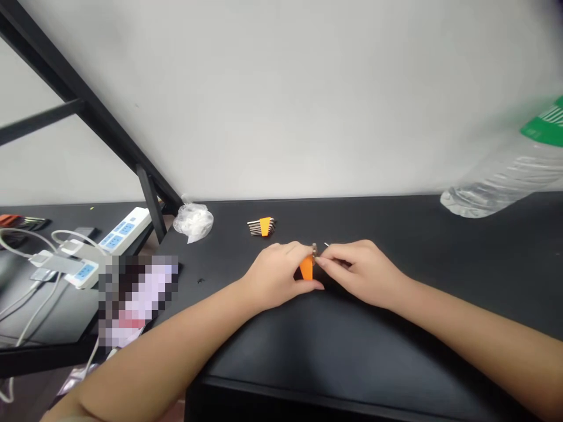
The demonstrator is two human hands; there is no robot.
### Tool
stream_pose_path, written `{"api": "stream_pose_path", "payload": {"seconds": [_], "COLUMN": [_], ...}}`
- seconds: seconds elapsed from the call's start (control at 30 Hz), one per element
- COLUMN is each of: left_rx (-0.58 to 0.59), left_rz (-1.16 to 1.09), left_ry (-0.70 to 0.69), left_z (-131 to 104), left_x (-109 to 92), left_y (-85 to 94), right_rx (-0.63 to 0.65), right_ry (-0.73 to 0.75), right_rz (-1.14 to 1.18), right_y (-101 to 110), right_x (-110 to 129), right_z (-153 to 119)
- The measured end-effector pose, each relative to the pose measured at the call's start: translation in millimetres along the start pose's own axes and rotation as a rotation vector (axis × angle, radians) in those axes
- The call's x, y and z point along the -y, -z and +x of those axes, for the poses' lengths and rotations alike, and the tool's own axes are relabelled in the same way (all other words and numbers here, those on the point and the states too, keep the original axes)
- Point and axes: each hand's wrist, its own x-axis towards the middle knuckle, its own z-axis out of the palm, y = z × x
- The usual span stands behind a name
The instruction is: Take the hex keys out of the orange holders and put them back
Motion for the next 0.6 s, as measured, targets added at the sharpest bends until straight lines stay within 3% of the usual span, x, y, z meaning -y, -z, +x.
{"api": "stream_pose_path", "payload": {"seconds": [0.13,0.23,0.6], "left_rx": [0.064,0.074,0.005], "left_rz": [-0.014,-0.058,-0.079], "left_ry": [-0.017,-0.028,-0.007], "left_z": [1.1,2.7,4.6], "left_x": [8.6,15.3,18.4], "left_y": [2.9,5.1,2.2], "right_rx": [0.080,0.153,0.259], "right_ry": [0.097,0.077,-0.077], "right_rz": [-0.246,-0.304,-0.224], "right_y": [23.6,36.1,23.0], "right_x": [-28.5,-47.3,-48.5], "right_z": [2.0,3.1,7.8]}}
